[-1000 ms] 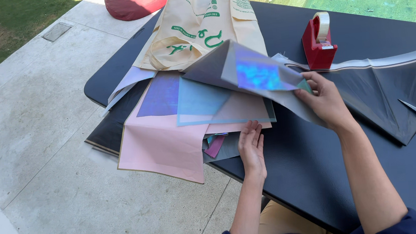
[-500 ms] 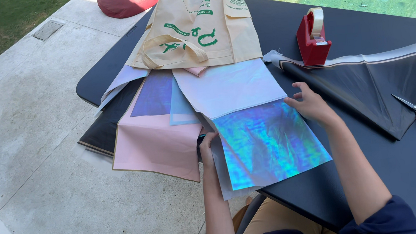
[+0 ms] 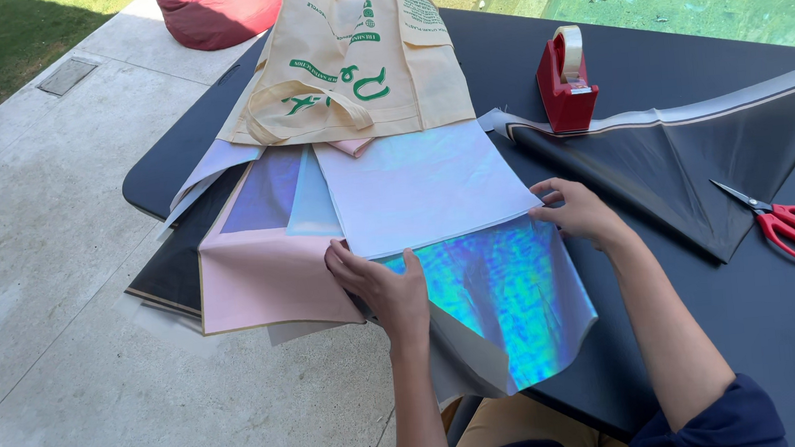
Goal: The person folds and layers sheets of black, iridescent, and translucent wrapping film by hand, occasionally using scissors to make small adjustments.
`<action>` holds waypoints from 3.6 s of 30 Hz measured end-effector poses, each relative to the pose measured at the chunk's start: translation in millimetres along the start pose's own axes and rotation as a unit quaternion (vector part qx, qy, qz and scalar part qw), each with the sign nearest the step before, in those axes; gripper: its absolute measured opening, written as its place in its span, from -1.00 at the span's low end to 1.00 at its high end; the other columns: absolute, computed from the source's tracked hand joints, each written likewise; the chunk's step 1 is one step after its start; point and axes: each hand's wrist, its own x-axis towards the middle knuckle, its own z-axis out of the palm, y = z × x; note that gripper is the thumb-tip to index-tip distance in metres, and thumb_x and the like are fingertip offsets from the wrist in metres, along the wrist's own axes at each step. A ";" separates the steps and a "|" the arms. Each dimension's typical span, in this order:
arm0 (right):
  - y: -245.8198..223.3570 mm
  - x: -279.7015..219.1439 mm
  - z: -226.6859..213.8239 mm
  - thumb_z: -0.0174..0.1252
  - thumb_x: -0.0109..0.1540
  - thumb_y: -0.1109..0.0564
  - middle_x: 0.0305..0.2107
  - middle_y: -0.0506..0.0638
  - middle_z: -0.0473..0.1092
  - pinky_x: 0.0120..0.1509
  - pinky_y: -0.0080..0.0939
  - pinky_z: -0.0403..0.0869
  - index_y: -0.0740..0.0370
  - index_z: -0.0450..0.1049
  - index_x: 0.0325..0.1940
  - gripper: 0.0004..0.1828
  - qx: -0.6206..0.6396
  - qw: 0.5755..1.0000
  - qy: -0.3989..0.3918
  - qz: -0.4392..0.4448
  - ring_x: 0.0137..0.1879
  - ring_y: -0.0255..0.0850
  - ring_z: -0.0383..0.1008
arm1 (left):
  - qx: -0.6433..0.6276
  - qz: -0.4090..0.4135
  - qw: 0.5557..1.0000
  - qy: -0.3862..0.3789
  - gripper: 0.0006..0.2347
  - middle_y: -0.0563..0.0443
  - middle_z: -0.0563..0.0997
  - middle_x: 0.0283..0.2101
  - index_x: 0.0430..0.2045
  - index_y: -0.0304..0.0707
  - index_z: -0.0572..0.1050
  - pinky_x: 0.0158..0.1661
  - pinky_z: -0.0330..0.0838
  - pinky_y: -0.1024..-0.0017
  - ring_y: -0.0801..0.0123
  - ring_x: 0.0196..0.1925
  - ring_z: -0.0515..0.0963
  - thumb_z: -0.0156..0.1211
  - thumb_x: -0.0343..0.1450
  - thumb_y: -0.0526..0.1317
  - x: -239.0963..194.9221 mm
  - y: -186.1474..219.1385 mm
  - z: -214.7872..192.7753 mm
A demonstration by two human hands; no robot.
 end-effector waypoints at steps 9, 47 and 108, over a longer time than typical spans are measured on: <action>-19.5 -23.6 20.7 0.16 0.09 0.41 0.21 0.49 0.29 0.30 0.39 0.35 -0.04 0.10 0.49 -0.08 -0.078 0.995 -0.030 -0.047 0.34 0.42 0.29 | 0.262 0.207 0.915 -0.229 -0.46 -0.53 0.01 0.46 0.36 -0.48 0.14 0.33 -0.45 -0.42 -0.33 0.53 -0.15 0.01 0.50 -0.13 -49.9 49.7 49.1; 172.1 -95.0 -189.9 0.46 0.03 0.08 0.17 0.19 0.28 0.18 0.33 0.46 -0.07 0.28 0.49 -0.05 -0.385 0.852 0.352 0.044 0.32 0.25 0.33 | 0.010 0.048 0.870 -0.491 -0.35 -0.26 0.63 -0.10 0.40 -0.40 0.01 -0.17 0.58 0.19 0.14 -0.01 0.63 0.18 0.43 -0.23 -41.7 55.1 266.1; 235.2 -189.0 -277.1 -0.08 -0.10 0.71 0.37 0.31 0.15 0.37 0.15 0.20 0.12 0.44 0.34 -0.02 -0.243 0.865 0.434 -0.066 0.44 0.21 0.12 | -0.267 0.110 0.896 -0.337 -0.74 0.04 0.66 -0.04 -0.15 -0.23 0.66 -0.07 0.41 0.56 0.43 -0.02 0.56 -0.04 0.48 -0.32 28.1 45.1 204.5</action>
